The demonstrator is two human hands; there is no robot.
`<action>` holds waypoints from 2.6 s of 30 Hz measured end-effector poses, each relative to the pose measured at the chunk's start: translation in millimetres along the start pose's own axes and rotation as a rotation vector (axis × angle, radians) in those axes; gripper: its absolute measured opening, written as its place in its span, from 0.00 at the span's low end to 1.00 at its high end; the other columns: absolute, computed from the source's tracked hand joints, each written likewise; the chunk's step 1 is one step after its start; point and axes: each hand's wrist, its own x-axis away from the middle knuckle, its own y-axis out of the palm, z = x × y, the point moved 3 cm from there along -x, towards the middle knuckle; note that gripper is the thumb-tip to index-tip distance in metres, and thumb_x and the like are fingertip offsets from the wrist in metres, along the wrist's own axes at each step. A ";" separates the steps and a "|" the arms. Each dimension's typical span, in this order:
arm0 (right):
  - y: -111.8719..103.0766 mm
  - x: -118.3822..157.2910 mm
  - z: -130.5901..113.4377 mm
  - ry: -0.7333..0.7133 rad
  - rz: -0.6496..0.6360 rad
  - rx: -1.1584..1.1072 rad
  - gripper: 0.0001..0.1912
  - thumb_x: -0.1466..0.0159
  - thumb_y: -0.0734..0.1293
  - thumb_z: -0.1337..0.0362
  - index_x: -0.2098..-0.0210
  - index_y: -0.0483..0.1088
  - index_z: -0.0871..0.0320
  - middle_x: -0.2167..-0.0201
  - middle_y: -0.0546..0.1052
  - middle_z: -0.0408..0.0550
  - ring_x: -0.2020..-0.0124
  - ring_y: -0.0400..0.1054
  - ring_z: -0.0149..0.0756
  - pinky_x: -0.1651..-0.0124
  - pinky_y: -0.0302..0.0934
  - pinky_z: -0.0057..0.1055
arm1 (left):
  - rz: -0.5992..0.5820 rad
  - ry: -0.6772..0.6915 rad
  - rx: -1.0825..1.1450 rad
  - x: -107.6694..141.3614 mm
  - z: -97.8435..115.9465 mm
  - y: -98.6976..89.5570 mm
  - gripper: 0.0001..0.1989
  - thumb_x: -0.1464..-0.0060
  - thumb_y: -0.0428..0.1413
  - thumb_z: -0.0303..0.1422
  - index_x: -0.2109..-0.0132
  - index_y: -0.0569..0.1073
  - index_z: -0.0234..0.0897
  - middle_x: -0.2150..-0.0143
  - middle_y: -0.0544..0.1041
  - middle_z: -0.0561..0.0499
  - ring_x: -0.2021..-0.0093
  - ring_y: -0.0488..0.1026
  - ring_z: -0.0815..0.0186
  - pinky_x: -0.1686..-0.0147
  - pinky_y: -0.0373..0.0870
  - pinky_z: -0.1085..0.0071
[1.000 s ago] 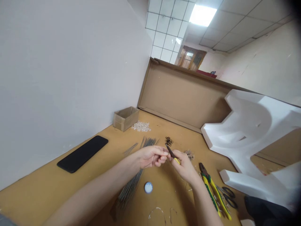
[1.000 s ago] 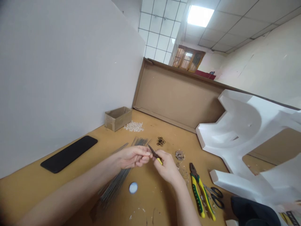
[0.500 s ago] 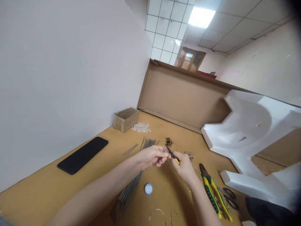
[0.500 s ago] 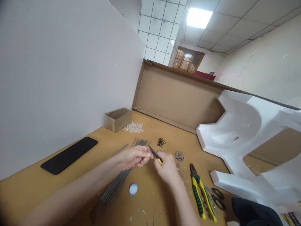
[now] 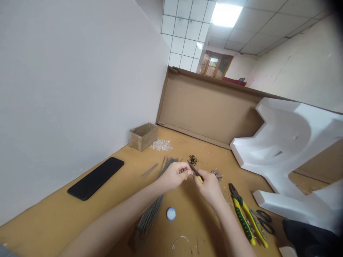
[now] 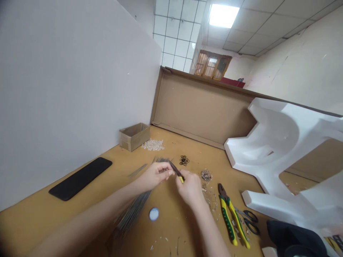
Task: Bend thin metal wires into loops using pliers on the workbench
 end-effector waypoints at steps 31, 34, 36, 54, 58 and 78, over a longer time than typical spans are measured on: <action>-14.2 0.9 -16.1 -0.021 -0.366 -0.623 0.11 0.40 0.56 0.63 0.66 0.68 0.60 0.74 0.69 0.43 0.71 0.62 0.30 0.66 0.56 0.25 | -0.042 -0.084 0.093 6.8 15.0 -0.6 0.09 0.53 0.51 0.35 0.71 0.68 0.31 0.82 0.63 0.56 0.82 0.59 0.75 0.82 0.58 0.77; -12.0 1.4 -12.7 -0.032 -0.249 -0.434 0.11 0.40 0.56 0.63 0.70 0.68 0.60 0.77 0.67 0.41 0.74 0.61 0.29 0.69 0.55 0.24 | -0.027 -0.100 0.072 7.4 16.6 -1.6 0.09 0.53 0.51 0.35 0.72 0.67 0.32 0.82 0.63 0.57 0.83 0.59 0.76 0.82 0.58 0.78; -11.3 2.3 -11.6 -0.030 -0.181 -0.314 0.12 0.40 0.55 0.63 0.73 0.67 0.60 0.80 0.65 0.40 0.77 0.59 0.28 0.73 0.53 0.23 | -0.022 -0.093 0.063 8.0 18.5 -2.3 0.09 0.52 0.51 0.35 0.72 0.68 0.32 0.82 0.64 0.57 0.82 0.59 0.76 0.82 0.58 0.79; -6.3 10.3 -22.9 -0.043 0.019 0.186 0.09 0.39 0.54 0.64 0.70 0.63 0.57 0.73 0.70 0.47 0.71 0.64 0.35 0.71 0.51 0.26 | -0.010 0.015 -0.130 14.3 25.2 -5.6 0.08 0.50 0.49 0.32 0.71 0.70 0.32 0.80 0.64 0.56 0.79 0.58 0.74 0.79 0.54 0.77; -6.5 12.2 -25.7 0.011 0.122 0.339 0.07 0.43 0.57 0.64 0.74 0.63 0.57 0.76 0.71 0.45 0.73 0.63 0.35 0.73 0.47 0.26 | -0.023 0.039 -0.155 14.5 25.0 -7.1 0.08 0.51 0.49 0.31 0.70 0.71 0.32 0.80 0.64 0.55 0.78 0.58 0.73 0.78 0.53 0.77; 15.6 2.0 1.4 0.089 0.154 0.434 0.07 0.44 0.60 0.64 0.76 0.67 0.58 0.77 0.73 0.45 0.78 0.63 0.31 0.76 0.41 0.26 | 0.033 0.014 -0.204 5.4 7.4 -3.9 0.08 0.51 0.48 0.31 0.70 0.70 0.32 0.79 0.65 0.55 0.79 0.58 0.74 0.79 0.53 0.78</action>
